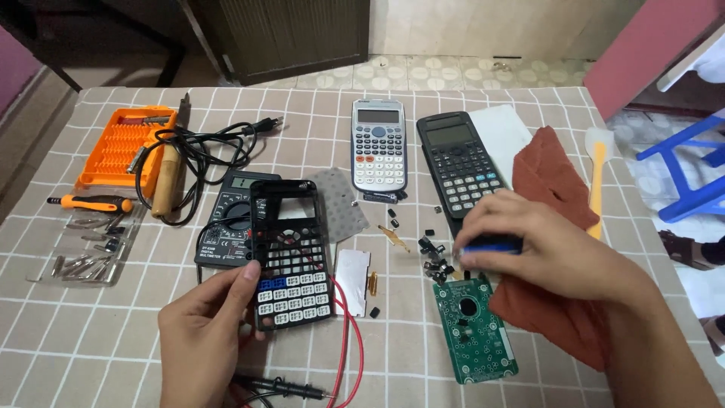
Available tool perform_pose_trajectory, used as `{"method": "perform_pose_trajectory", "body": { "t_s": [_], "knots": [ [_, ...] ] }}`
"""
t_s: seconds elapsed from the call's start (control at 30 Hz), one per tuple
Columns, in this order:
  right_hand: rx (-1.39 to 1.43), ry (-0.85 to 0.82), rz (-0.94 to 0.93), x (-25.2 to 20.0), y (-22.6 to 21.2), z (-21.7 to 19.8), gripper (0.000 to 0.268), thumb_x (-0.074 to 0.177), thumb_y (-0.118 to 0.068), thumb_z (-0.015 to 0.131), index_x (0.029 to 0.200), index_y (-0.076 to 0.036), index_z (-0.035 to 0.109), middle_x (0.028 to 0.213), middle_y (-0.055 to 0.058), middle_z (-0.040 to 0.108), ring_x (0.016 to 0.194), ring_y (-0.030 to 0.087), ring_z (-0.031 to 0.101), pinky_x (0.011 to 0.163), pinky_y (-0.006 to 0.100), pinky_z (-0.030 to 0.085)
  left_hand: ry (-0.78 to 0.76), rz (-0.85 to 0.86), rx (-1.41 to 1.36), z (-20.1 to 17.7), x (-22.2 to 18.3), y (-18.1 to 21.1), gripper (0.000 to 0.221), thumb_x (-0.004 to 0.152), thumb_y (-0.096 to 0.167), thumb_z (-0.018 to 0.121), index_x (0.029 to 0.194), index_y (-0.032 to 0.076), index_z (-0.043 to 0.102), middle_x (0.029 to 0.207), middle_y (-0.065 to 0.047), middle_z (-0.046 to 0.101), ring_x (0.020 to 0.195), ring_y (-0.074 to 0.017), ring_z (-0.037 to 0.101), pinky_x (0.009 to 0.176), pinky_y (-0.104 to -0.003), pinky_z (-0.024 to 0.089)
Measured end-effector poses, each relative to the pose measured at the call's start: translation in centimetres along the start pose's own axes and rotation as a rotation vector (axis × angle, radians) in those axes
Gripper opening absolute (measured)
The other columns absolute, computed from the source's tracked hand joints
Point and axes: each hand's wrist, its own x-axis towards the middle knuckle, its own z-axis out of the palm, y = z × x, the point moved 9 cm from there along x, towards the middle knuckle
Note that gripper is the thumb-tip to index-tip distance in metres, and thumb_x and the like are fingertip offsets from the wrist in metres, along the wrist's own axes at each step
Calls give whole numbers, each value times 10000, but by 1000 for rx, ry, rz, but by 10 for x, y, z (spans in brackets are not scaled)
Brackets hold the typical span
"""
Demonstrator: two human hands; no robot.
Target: Reassembling a scientific calculator by placing individual buttons back into the front housing slots.
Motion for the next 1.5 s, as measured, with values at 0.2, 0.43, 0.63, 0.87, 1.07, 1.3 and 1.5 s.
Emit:
{"method": "perform_pose_trajectory", "body": {
  "t_s": [0.2, 0.43, 0.63, 0.87, 1.07, 1.3, 1.5],
  "knots": [
    [92, 275, 291, -8, 27, -32, 210, 911, -247, 706, 1087, -158, 776, 939, -12, 759, 826, 113, 650, 733, 261, 503, -9, 36, -40, 1, 1, -2, 212, 950, 140, 735, 967, -60, 804, 617, -138, 470, 464, -239, 505, 401, -313, 418],
    [-126, 414, 401, -8, 54, -37, 243, 842, -318, 829, 1033, -171, 796, 803, -22, 667, 725, 120, 590, 696, 286, 449, 40, -5, -5, -1, -4, 2, 220, 959, 148, 736, 1002, -56, 804, 702, -172, 630, 539, -226, 524, 452, -345, 489],
    [-168, 433, 373, -9, 54, -37, 303, 813, -375, 833, 1058, -205, 780, 807, -33, 668, 773, 142, 590, 748, 303, 441, -41, 97, -84, -1, 6, -9, 201, 947, 136, 718, 978, -43, 805, 669, -142, 635, 467, -185, 503, 346, -305, 411],
    [-29, 517, 64, -6, -5, -32, 187, 850, -217, 808, 1022, -146, 801, 852, 0, 716, 801, 113, 613, 731, 254, 468, -110, 66, -109, 17, -13, 15, 218, 924, 86, 720, 951, -111, 809, 685, -194, 666, 451, -221, 488, 332, -341, 421],
    [467, 303, 210, 1, -10, -1, 253, 885, -156, 728, 1104, -71, 824, 763, 60, 825, 577, 107, 704, 535, 226, 599, -297, 89, -159, 62, -32, 27, 244, 901, 97, 727, 926, -126, 821, 663, -170, 673, 448, -194, 502, 320, -313, 441],
    [712, 173, 215, 22, -8, 9, 441, 1055, -314, 564, 725, -38, 664, 492, 32, 537, 417, 98, 470, 447, 235, 397, -458, 50, -174, 109, -39, 50, 285, 919, 124, 705, 955, -139, 806, 615, -190, 629, 470, -223, 533, 369, -323, 461],
    [916, 207, 244, 43, 5, 3, 343, 1063, -277, 589, 800, -60, 630, 635, 49, 605, 470, 61, 454, 419, 182, 351, -490, 67, -149, 125, -34, 70, 277, 943, 165, 675, 916, -102, 747, 558, -192, 586, 342, -247, 506, 248, -405, 476]
  ]
}}
